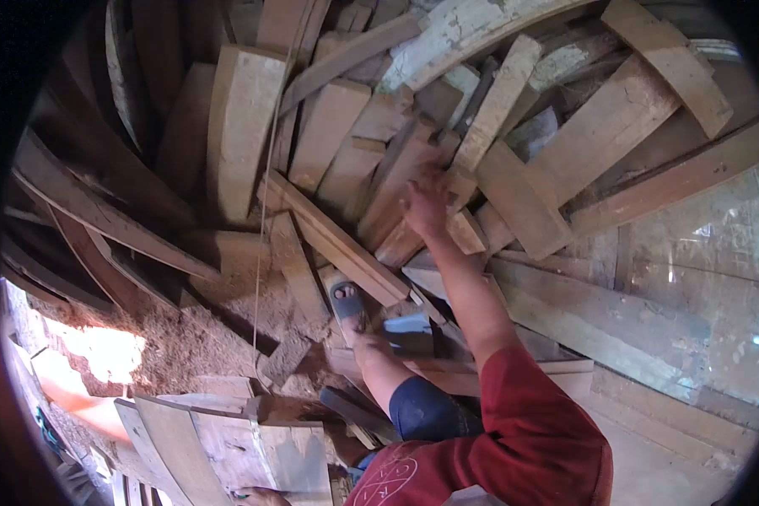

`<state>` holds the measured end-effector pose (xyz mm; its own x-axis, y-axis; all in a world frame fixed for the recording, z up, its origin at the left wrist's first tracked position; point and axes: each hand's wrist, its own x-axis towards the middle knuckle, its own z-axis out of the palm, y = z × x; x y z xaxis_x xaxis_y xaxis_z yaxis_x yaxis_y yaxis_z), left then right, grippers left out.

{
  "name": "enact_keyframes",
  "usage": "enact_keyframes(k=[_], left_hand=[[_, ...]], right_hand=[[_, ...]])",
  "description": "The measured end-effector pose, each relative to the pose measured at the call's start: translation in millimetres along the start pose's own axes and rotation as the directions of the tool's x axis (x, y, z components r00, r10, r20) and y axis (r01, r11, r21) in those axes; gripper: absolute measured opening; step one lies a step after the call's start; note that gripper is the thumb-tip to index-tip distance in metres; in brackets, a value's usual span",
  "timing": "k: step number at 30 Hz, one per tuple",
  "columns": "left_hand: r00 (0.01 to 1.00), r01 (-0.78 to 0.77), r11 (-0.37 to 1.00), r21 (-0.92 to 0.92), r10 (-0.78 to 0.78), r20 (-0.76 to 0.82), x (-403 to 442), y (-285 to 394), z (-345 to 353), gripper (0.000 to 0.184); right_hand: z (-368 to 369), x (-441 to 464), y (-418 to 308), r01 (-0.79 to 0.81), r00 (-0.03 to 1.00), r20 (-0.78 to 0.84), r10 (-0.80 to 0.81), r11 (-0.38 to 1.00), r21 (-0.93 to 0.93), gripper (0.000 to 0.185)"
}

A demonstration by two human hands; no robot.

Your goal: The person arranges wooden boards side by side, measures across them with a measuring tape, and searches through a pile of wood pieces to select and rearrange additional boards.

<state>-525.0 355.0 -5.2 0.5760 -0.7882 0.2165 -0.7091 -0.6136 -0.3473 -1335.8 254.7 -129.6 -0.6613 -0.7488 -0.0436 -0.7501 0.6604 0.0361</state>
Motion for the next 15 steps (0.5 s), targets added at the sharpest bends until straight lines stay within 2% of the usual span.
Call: enact_keyframes(k=[2, 4, 5, 6, 7, 8, 9, 10, 11, 12, 14, 15], left_hand=[[0.989, -0.143, 0.980, 0.142, 0.137, 0.047, 7, -2, 7, 0.044], [0.970, -0.241, 0.922, 0.304, 0.216, 0.115, 3, -20, 10, 0.044], [0.984, -0.178, 0.929, 0.324, 0.158, 0.087, 1, -22, 14, 0.044], [0.999, -0.051, 0.984, 0.173, 0.049, 0.015, -3, -18, 22, 0.044], [0.997, 0.060, 0.998, 0.010, -0.060, -0.052, -3, -17, 21, 0.043], [0.991, 0.108, 0.994, 0.019, -0.107, -0.081, -3, -15, 16, 0.043], [0.995, 0.097, 0.995, -0.024, -0.097, -0.016, -5, -8, 9, 0.040], [0.996, 0.078, 0.995, -0.069, -0.075, 0.053, -7, 0, -3, 0.037], [0.994, 0.101, 0.993, -0.065, -0.098, 0.039, -8, 5, -8, 0.037], [0.993, 0.072, 0.997, 0.029, -0.074, 0.093, -7, 13, -16, 0.036], [0.964, 0.035, 0.984, 0.174, -0.079, 0.254, -1, 24, -38, 0.040], [0.966, 0.049, 0.984, 0.171, -0.090, 0.244, 3, 27, -46, 0.040]], right_hand=[[3, 11, 29, 0.093, 0.964, -0.255, -0.079, 0.995, 0.042, 0.059], [16, 25, 57, 0.109, 0.961, -0.257, -0.098, 0.994, 0.026, 0.063], [15, 29, 66, 0.026, 1.000, -0.013, -0.025, 0.997, 0.075, 0.069], [26, 22, 76, 0.106, 0.994, -0.034, -0.102, 0.986, 0.131, 0.080], [-20, 20, 49, -0.013, 0.995, 0.101, 0.020, 0.998, -0.066, 0.083], [-9, 12, 53, -0.006, 0.998, 0.061, 0.013, 0.994, -0.113, 0.082], [2, 9, 60, -0.010, 1.000, 0.019, 0.014, 0.986, -0.166, 0.082], [-7, 9, 50, 0.013, 1.000, 0.016, -0.010, 0.990, -0.142, 0.082], [-27, 11, 45, -0.005, 0.995, 0.094, 0.018, 0.992, -0.129, 0.081], [-40, 11, 43, -0.029, 0.984, 0.174, 0.050, 0.992, -0.122, 0.080], [-45, 12, 50, -0.004, 0.976, 0.216, 0.014, 0.999, -0.044, 0.080], [-45, 17, 57, 0.010, 0.968, 0.251, -0.015, 1.000, 0.021, 0.081]])
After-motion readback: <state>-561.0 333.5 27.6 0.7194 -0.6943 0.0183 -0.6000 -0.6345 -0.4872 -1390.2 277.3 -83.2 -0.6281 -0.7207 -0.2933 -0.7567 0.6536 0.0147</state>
